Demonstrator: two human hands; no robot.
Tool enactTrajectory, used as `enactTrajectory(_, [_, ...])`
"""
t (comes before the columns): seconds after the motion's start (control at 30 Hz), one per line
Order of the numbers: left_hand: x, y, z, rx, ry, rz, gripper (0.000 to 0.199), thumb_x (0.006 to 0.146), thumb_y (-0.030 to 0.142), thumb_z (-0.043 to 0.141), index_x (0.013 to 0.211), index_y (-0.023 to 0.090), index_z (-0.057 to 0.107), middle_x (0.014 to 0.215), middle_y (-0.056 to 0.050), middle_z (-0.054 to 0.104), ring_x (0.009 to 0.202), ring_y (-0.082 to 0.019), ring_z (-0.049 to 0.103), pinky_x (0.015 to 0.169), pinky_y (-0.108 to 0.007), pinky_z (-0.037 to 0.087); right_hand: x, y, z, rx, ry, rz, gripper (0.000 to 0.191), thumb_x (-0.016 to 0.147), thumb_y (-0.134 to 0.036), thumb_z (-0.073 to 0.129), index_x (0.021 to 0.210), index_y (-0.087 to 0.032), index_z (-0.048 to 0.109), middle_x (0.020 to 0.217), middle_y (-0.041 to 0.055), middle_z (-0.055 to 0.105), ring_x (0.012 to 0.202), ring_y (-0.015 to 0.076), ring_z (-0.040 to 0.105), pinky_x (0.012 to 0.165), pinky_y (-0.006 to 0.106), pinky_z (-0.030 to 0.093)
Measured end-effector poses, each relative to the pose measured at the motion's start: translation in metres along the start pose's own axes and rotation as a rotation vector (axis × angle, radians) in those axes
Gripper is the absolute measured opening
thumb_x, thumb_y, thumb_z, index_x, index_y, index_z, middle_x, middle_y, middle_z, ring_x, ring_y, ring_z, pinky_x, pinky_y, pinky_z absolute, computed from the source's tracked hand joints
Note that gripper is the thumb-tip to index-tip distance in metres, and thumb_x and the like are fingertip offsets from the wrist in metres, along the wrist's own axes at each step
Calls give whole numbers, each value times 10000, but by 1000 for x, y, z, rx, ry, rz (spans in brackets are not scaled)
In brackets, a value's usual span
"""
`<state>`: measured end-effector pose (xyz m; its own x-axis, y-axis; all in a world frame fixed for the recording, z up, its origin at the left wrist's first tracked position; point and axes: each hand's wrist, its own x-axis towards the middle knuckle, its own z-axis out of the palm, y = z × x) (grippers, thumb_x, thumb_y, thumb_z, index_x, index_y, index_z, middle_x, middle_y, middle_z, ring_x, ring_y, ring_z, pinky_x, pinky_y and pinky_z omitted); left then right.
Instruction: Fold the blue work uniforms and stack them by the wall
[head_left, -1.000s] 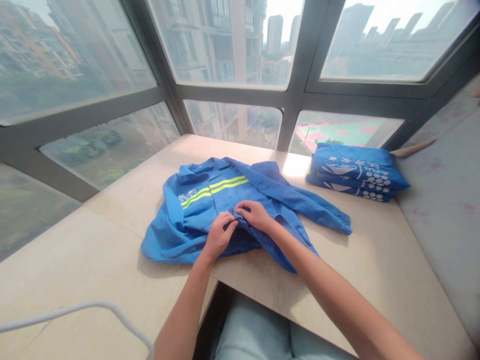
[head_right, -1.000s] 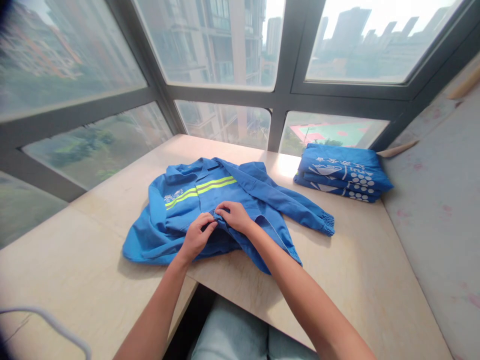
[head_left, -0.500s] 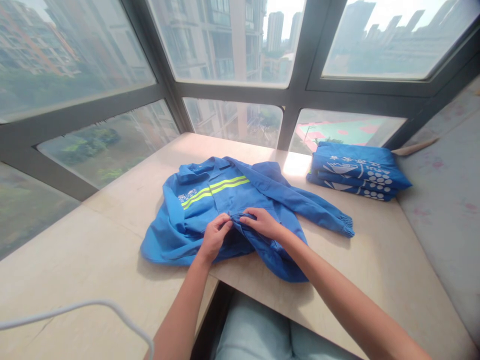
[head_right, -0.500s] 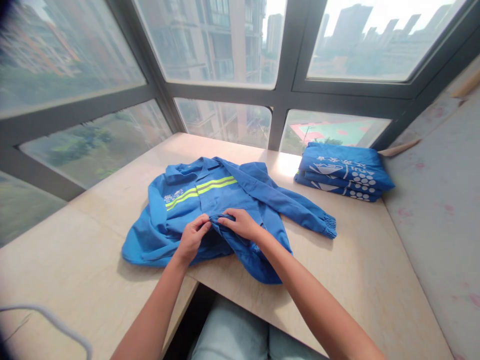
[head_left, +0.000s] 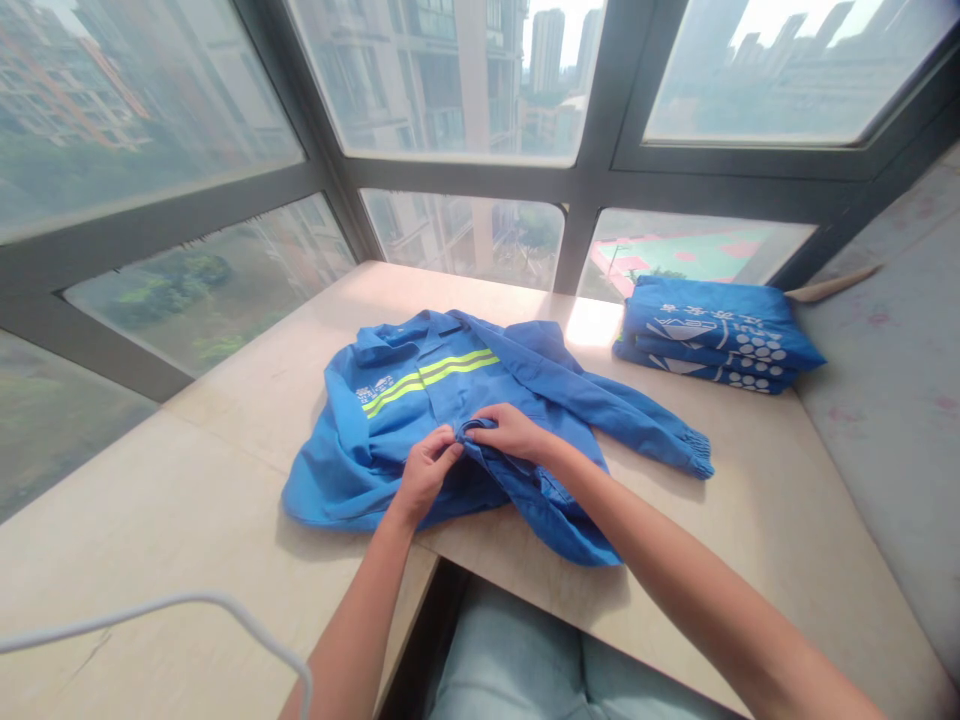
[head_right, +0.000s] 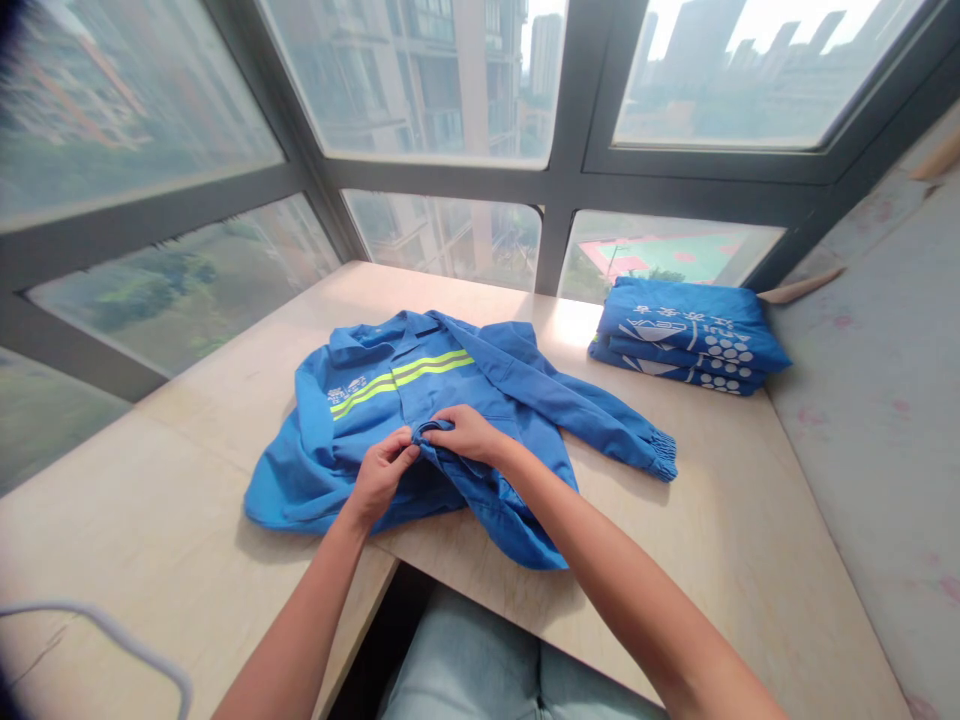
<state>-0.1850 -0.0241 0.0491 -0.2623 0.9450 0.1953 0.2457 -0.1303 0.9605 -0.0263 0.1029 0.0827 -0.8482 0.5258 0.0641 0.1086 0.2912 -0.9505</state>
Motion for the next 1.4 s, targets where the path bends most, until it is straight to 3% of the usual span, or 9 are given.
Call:
enactTrajectory(0.23, [-3, 24, 36, 313, -46, 291, 150, 940, 316, 638, 900, 211, 737, 861, -40, 671, 865, -192, 593, 856, -344, 458, 5, 26, 4, -496, 252, 151, 166, 879, -327, 618, 794, -202, 689, 798, 40, 715, 775, 186, 633, 684, 255, 397])
enactTrajectory(0.4, [-23, 31, 16, 626, -314, 493, 183, 961, 210, 580, 1028, 248, 746, 899, -47, 709, 913, -205, 618, 880, -380, 463, -19, 49, -51, -332, 575, 166, 180, 868, -356, 605, 904, -202, 691, 922, 39, 740, 898, 213, 667, 814, 294, 464])
enactTrajectory(0.57, [-42, 27, -19, 501, -325, 384, 393, 896, 55, 441, 1047, 257, 743, 1161, -63, 712, 1111, -216, 635, 973, -382, 485, -53, 40, -85, -620, 403, 191, 169, 880, -254, 577, 985, -190, 693, 982, 77, 728, 941, 247, 645, 840, 331, 459])
enactTrajectory(0.63, [-39, 29, -19, 537, -131, 293, 365, 902, 92, 450, 1070, 250, 731, 1160, -66, 715, 1121, -232, 633, 993, -396, 474, -55, 26, -72, -863, 357, 235, 258, 859, -118, 529, 1056, -161, 692, 1082, 135, 706, 1033, 276, 614, 876, 351, 435])
enactTrajectory(0.73, [-25, 32, -8, 742, 81, 144, 211, 922, 274, 575, 1072, 226, 717, 1117, -86, 725, 1103, -285, 624, 985, -434, 441, -43, 2, -38, -1008, 292, 22, 379, 861, -53, 486, 1182, -156, 658, 1234, 150, 654, 1182, 267, 540, 986, 353, 383])
enactTrajectory(0.83, [-10, 30, 3, 851, -36, 25, 237, 869, 422, 682, 981, 219, 732, 975, -78, 740, 959, -278, 651, 899, -402, 436, -26, -13, -10, -999, 112, -131, 206, 931, -207, 547, 1071, -180, 696, 1123, 122, 690, 1137, 259, 555, 1077, 397, 309])
enactTrajectory(1.03, [-1, 18, 19, 970, -193, -91, 176, 912, 327, 614, 949, 231, 757, 902, -65, 705, 870, -238, 647, 766, -331, 396, -15, -7, 5, -890, -76, 66, 138, 887, -287, 681, 978, -194, 727, 994, 76, 738, 1005, 229, 643, 957, 347, 369])
enactTrajectory(1.2, [-3, 13, 28, 970, -120, -53, 271, 954, 169, 461, 908, 201, 726, 881, -76, 665, 836, -220, 621, 733, -321, 375, -23, 1, 14, -801, -53, 59, 207, 957, -251, 566, 955, -178, 759, 993, 97, 753, 929, 222, 672, 794, 284, 399])
enactTrajectory(1.4, [-3, 4, 22, 524, -13, 24, 261, 925, 169, 490, 700, 188, 620, 748, -24, 584, 729, -172, 561, 686, -280, 397, -22, 10, 12, -611, -27, -98, 183, 952, -214, 588, 1001, -189, 762, 979, 63, 743, 919, 190, 655, 801, 254, 427])
